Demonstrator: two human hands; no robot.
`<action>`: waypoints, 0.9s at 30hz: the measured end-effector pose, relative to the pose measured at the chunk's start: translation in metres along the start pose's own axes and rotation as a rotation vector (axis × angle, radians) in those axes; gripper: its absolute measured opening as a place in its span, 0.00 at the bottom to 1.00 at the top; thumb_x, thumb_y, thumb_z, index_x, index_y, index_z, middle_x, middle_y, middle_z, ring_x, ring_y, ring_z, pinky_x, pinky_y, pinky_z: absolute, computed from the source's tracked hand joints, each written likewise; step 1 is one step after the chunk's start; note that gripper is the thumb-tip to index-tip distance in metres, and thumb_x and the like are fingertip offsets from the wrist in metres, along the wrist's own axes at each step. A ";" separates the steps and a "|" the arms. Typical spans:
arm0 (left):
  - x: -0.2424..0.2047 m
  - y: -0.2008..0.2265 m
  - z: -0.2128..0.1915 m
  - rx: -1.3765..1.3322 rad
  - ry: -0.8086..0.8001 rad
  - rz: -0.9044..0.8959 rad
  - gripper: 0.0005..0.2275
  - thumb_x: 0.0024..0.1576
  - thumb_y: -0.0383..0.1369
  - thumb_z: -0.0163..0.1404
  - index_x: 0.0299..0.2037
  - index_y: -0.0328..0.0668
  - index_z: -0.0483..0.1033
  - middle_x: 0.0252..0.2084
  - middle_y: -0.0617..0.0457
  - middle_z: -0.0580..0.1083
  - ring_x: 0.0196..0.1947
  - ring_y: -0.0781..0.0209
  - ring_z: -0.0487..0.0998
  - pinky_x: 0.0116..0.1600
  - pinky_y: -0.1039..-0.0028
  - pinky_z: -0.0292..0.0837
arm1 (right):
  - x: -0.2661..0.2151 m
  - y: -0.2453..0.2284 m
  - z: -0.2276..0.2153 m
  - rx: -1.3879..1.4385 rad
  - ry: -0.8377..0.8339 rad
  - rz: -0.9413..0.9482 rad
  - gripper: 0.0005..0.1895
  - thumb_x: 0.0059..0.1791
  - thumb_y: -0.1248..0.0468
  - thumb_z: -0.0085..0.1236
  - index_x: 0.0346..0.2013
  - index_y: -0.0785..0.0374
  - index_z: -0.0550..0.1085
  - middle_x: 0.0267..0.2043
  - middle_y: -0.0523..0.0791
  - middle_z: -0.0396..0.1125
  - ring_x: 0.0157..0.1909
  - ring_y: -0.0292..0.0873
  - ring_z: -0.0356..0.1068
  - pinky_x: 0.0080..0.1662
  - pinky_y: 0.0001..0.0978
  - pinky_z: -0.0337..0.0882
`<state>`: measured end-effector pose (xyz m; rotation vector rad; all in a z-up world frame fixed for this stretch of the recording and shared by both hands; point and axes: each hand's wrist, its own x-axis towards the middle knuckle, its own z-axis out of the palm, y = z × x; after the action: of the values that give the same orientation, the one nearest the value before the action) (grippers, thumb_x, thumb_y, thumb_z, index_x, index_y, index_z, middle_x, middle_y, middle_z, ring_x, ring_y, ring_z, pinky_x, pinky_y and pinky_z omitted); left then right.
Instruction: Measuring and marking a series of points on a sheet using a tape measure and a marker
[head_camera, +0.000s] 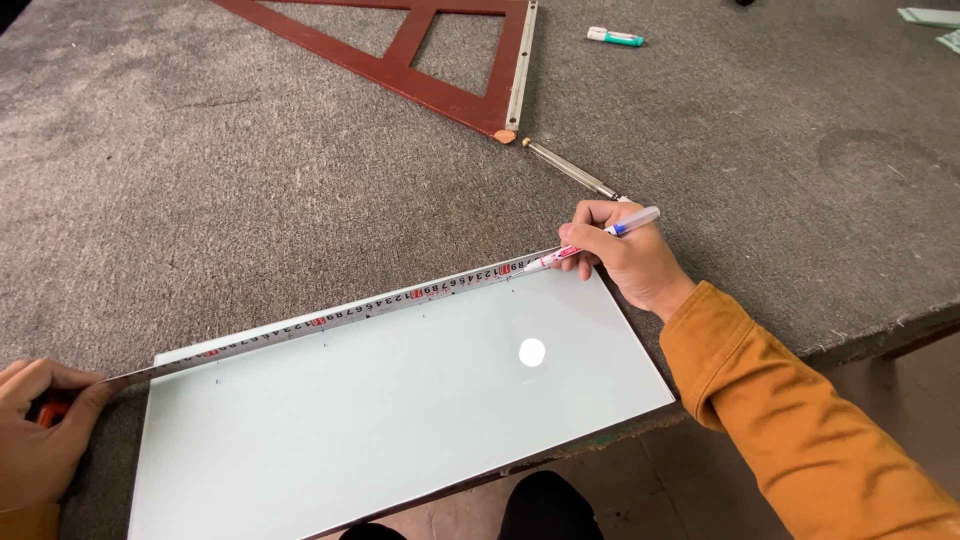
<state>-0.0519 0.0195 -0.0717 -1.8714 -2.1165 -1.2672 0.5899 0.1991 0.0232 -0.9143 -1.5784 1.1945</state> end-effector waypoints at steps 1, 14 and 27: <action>0.000 0.003 0.000 0.010 0.003 0.004 0.06 0.69 0.24 0.67 0.42 0.31 0.83 0.40 0.43 0.74 0.44 0.54 0.72 0.53 0.68 0.65 | 0.000 0.002 -0.002 0.033 0.000 0.014 0.14 0.55 0.64 0.60 0.25 0.61 0.72 0.24 0.50 0.70 0.29 0.43 0.76 0.27 0.26 0.70; 0.008 0.042 -0.018 0.237 0.054 0.225 0.09 0.65 0.30 0.68 0.34 0.42 0.82 0.39 0.56 0.82 0.39 0.58 0.79 0.56 0.67 0.70 | 0.007 0.001 -0.027 0.551 0.293 0.083 0.15 0.55 0.60 0.61 0.24 0.56 0.71 0.20 0.43 0.62 0.20 0.34 0.59 0.42 0.43 0.85; 0.012 0.082 -0.033 0.539 0.096 0.168 0.08 0.58 0.48 0.64 0.36 0.63 0.82 0.35 0.62 0.81 0.40 0.56 0.82 0.52 0.66 0.75 | 0.022 0.031 -0.064 0.812 0.396 0.178 0.10 0.54 0.58 0.66 0.33 0.50 0.71 0.28 0.37 0.67 0.20 0.27 0.57 0.40 0.23 0.76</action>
<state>-0.0006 0.0042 0.0001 -1.6641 -1.9432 -0.6473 0.6454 0.2454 0.0043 -0.6837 -0.6027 1.4940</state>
